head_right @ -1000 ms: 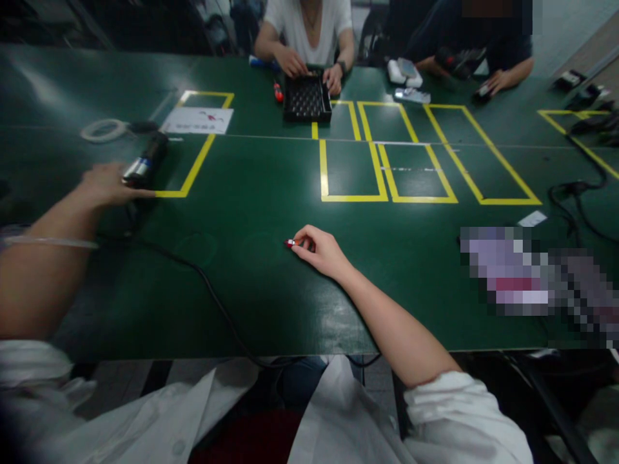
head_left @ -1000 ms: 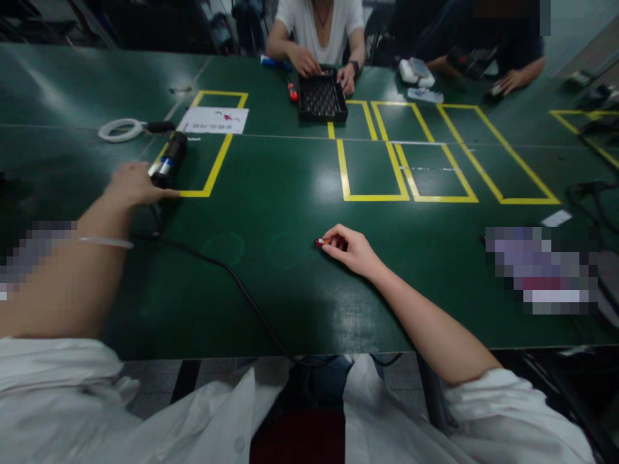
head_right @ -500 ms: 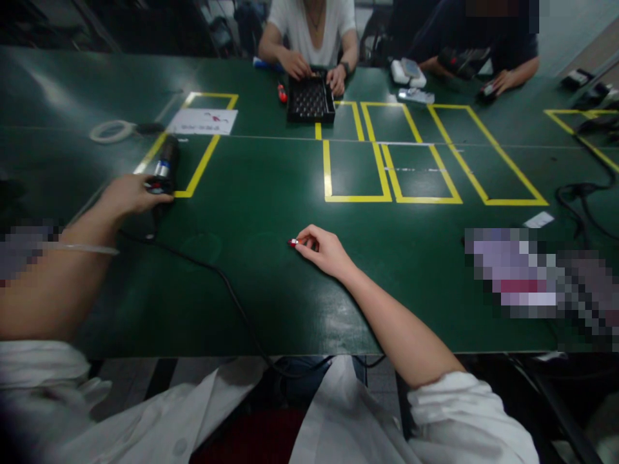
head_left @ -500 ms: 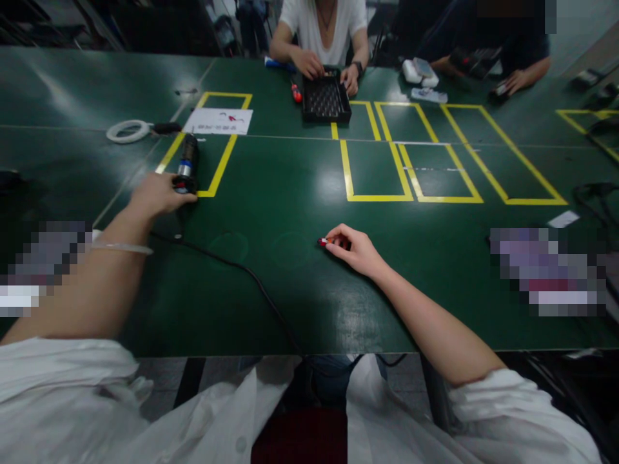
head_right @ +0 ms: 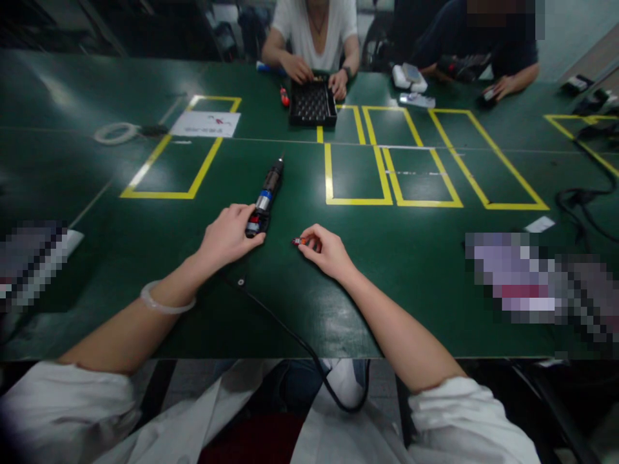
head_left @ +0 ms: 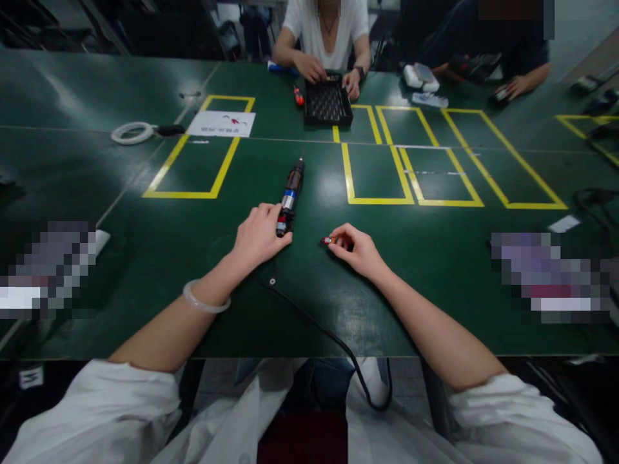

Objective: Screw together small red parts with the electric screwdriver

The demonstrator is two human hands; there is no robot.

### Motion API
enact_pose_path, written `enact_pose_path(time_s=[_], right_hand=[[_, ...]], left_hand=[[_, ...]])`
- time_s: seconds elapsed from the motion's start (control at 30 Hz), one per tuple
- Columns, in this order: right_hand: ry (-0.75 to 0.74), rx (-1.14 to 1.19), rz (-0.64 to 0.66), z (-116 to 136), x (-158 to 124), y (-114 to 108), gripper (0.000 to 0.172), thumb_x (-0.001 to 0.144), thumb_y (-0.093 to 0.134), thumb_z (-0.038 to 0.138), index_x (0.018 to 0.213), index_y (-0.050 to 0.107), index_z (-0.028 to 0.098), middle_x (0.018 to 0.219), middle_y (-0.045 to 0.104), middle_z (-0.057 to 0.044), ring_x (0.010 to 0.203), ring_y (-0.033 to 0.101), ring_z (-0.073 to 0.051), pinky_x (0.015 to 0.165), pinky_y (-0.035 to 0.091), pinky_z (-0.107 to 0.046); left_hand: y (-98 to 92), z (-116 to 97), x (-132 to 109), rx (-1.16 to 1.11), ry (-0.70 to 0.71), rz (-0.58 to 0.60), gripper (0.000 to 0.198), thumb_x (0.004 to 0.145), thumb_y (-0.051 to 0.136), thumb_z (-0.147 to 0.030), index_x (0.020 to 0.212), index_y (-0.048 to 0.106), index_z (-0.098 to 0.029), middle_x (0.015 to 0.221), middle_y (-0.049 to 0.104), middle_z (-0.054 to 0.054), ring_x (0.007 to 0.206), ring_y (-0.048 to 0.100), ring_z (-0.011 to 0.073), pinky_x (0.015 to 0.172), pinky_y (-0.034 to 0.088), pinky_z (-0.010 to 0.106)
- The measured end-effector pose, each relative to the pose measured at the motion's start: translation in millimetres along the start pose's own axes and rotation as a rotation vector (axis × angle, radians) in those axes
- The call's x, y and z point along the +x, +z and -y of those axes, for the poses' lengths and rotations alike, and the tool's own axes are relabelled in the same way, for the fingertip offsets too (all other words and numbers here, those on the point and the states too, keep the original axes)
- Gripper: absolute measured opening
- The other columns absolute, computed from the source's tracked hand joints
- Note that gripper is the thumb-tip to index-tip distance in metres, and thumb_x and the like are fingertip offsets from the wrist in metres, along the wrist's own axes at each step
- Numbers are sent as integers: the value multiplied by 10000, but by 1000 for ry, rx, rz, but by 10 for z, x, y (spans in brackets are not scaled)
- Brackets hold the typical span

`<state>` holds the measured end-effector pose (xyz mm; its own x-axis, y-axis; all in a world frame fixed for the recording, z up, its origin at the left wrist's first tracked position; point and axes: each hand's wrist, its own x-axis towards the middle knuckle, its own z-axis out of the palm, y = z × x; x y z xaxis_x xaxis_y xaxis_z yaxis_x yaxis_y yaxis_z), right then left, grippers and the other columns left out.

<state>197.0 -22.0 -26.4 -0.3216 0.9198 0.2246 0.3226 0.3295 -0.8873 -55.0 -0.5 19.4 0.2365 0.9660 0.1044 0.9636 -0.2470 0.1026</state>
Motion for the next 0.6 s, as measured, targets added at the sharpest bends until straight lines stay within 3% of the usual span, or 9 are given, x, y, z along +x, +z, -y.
enact_pose_path(time_s=[0.1, 0.23, 0.4, 0.6], right_hand=[[-8, -36, -42, -11, 1, -5, 128, 851, 658, 287, 930, 615, 196, 733, 588, 14, 621, 527, -119, 596, 422, -259], [-24, -78, -37, -16, -5, -18, 94, 849, 650, 253, 912, 604, 200, 741, 597, 12, 644, 549, -130, 620, 429, -268], [-88, -181, -6, -10, -14, -12, 89, 820, 661, 197, 851, 579, 202, 783, 607, 1, 706, 579, -145, 663, 442, -273], [-125, -183, 42, -3, -23, -8, 149, 846, 648, 147, 963, 578, 206, 856, 610, -6, 705, 579, -140, 681, 461, -272]], left_hand=[[15, -327, -102, -45, 84, 21, 588, 848, 600, -394, 1373, 512, -144, 1318, 559, 165, 1139, 550, 334, 896, 513, 423], [47, -586, -202, -110, 140, 44, 590, 853, 600, -376, 1385, 492, -147, 1328, 545, 171, 1145, 544, 334, 906, 501, 420], [75, -679, -250, -122, 165, 44, 585, 870, 583, -359, 1404, 470, -147, 1333, 540, 172, 1144, 539, 329, 918, 488, 418], [94, -666, -251, -107, 178, 22, 601, 865, 593, -361, 1414, 467, -153, 1331, 547, 176, 1140, 548, 330, 910, 483, 414]])
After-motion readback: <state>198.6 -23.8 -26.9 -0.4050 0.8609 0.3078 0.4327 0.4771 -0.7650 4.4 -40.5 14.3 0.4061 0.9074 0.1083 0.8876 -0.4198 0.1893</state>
